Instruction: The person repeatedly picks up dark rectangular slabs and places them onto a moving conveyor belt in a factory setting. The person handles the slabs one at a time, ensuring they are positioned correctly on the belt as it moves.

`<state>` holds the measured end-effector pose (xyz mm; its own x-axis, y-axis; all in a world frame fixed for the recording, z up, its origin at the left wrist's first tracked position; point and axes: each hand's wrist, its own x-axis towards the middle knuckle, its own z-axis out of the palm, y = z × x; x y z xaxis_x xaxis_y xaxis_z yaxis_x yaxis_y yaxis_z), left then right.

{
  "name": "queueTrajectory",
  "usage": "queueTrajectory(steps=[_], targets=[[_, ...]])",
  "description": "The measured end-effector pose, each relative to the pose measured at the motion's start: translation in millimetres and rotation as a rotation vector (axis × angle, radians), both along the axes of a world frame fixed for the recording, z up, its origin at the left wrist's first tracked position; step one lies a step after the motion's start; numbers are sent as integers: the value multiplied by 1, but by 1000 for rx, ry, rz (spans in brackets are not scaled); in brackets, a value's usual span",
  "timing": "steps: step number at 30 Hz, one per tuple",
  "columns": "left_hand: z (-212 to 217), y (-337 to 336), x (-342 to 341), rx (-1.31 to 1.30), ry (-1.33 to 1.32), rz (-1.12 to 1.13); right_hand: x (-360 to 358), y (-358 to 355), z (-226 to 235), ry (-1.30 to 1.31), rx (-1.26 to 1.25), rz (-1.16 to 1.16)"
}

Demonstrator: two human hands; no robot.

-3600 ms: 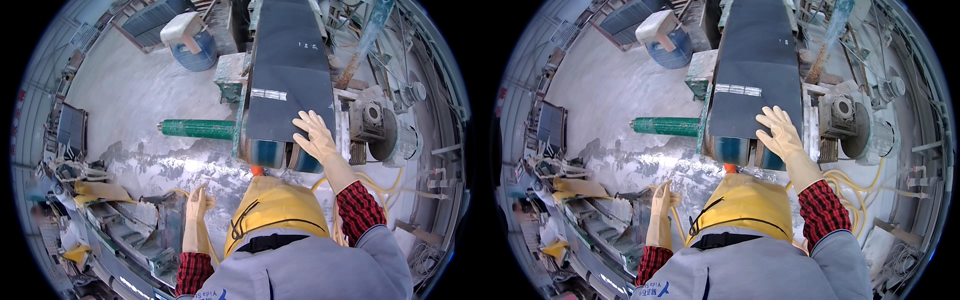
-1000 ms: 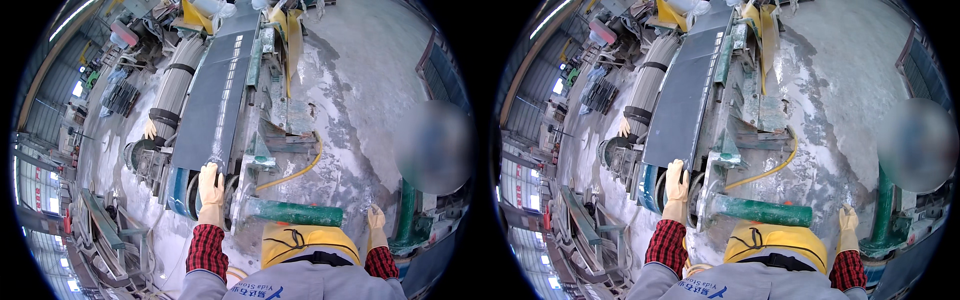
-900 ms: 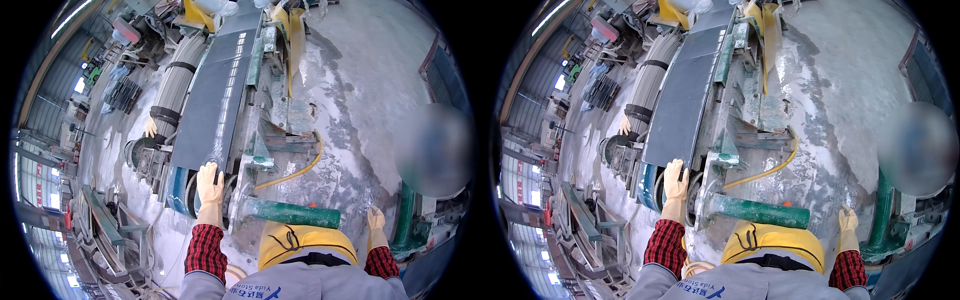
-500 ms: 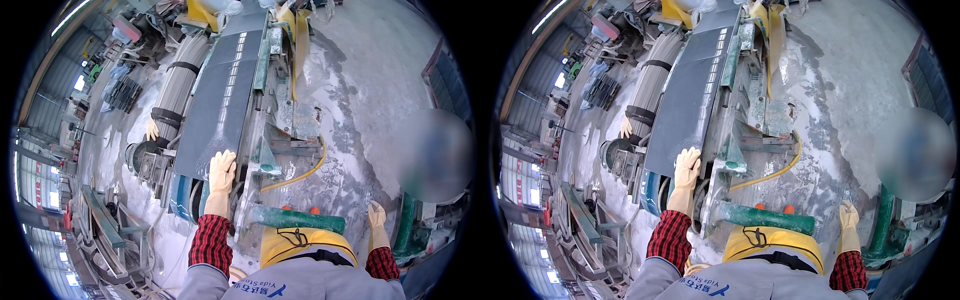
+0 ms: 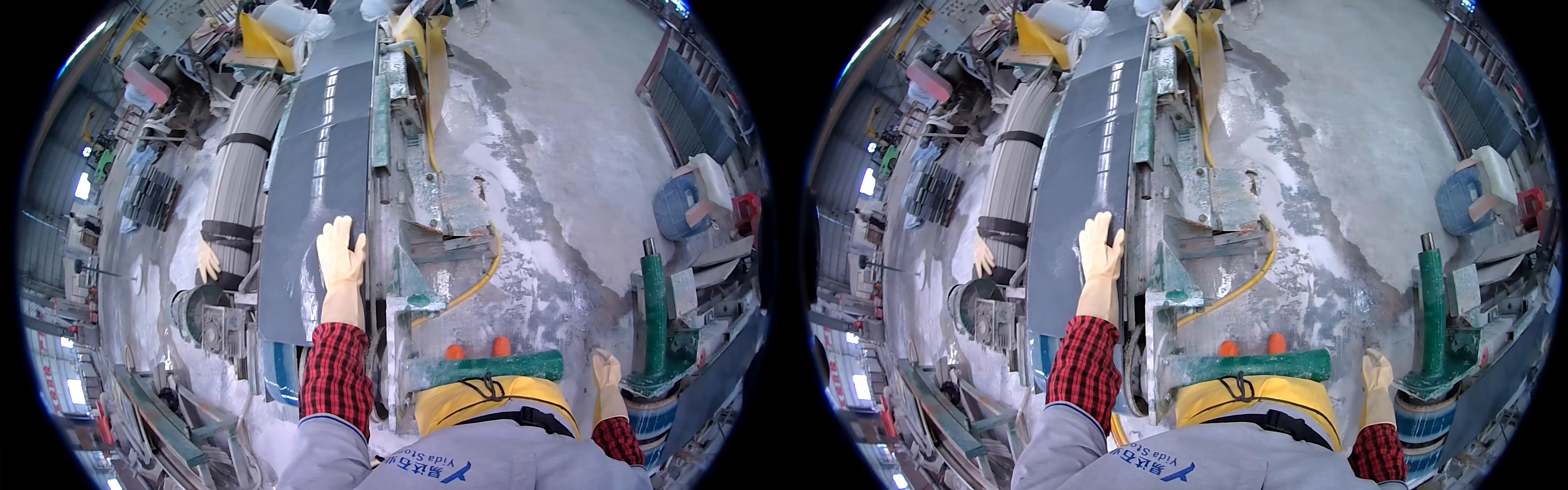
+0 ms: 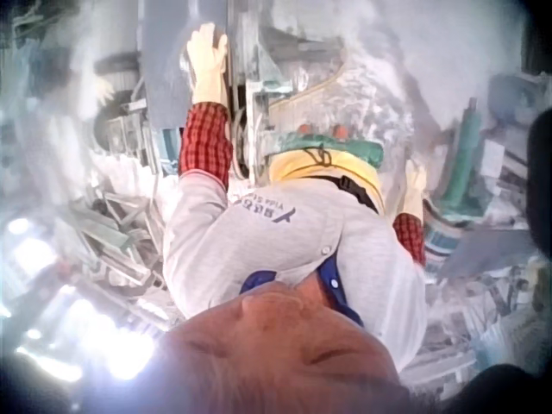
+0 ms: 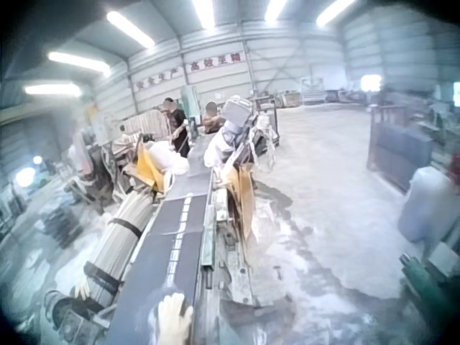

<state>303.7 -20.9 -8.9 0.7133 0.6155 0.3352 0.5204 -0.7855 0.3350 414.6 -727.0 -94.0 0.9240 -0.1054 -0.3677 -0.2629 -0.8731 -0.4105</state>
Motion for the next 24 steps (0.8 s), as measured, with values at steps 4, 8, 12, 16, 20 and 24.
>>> queueTrajectory(steps=[4, 8, 12, 16, 20, 24], targets=[[5, 17, 40, 69, 24, 29, -20, -2, 16, -25, 60, -77], [7, 21, 53, 72, 47, -5, -31, -7, 12, -20, 167, -154], [3, 16, 47, 141, -17, -66, -30, 4, 12, 12, 166, -157], [23, -7, 26, 127, -94, -182, -17, 27, 18, 32, 138, -112], [25, -34, -9, 125, -97, -167, -3, 12, -14, -1, 294, -60], [28, -64, -49, 148, -106, -163, 10, 10, -34, 19, 277, 12]])
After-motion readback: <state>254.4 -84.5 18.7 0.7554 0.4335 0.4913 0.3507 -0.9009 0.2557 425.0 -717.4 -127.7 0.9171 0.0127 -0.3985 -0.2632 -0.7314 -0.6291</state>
